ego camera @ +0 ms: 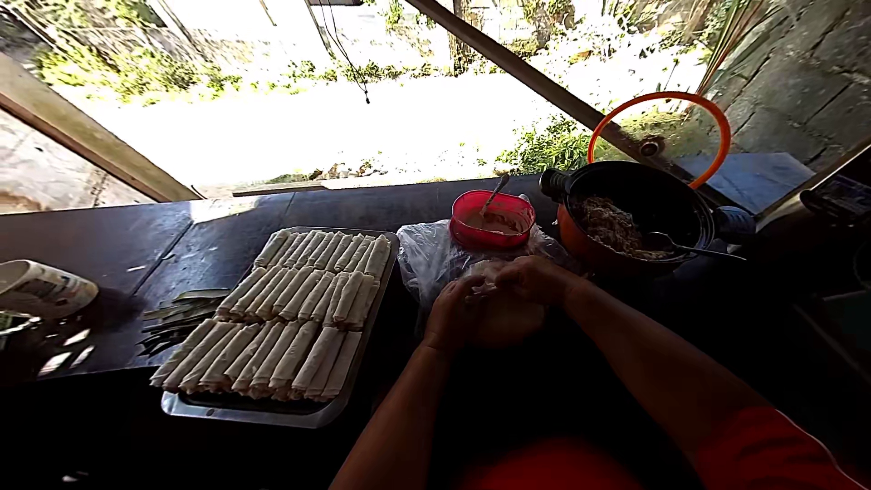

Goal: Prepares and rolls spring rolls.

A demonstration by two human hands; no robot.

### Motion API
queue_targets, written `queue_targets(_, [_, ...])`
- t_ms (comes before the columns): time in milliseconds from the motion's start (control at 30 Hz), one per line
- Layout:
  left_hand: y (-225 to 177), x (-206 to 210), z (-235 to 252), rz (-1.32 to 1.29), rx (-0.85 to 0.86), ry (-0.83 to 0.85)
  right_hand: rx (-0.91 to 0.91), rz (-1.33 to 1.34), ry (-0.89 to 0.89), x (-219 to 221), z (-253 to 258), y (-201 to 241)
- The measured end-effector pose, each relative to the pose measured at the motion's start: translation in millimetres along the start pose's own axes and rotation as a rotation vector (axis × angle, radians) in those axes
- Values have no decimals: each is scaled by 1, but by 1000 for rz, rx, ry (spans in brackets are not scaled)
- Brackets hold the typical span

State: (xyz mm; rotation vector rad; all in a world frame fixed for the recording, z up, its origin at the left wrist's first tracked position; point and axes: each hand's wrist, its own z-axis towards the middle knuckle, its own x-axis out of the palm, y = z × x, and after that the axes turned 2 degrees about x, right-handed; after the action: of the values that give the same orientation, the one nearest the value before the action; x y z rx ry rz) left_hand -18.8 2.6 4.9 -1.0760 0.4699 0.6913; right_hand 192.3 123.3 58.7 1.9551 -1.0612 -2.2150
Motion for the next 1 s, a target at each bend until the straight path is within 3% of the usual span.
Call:
queue_targets(133, [-4, 1, -2, 140, 84, -8, 40, 24, 5, 1, 6, -3])
queue_targets(533, [-8, 2, 5, 327, 3, 48, 7, 34, -55, 7, 3, -13])
queue_targets(1000, [-8, 11, 25, 120, -32, 111, 96, 147, -48, 6, 9, -18])
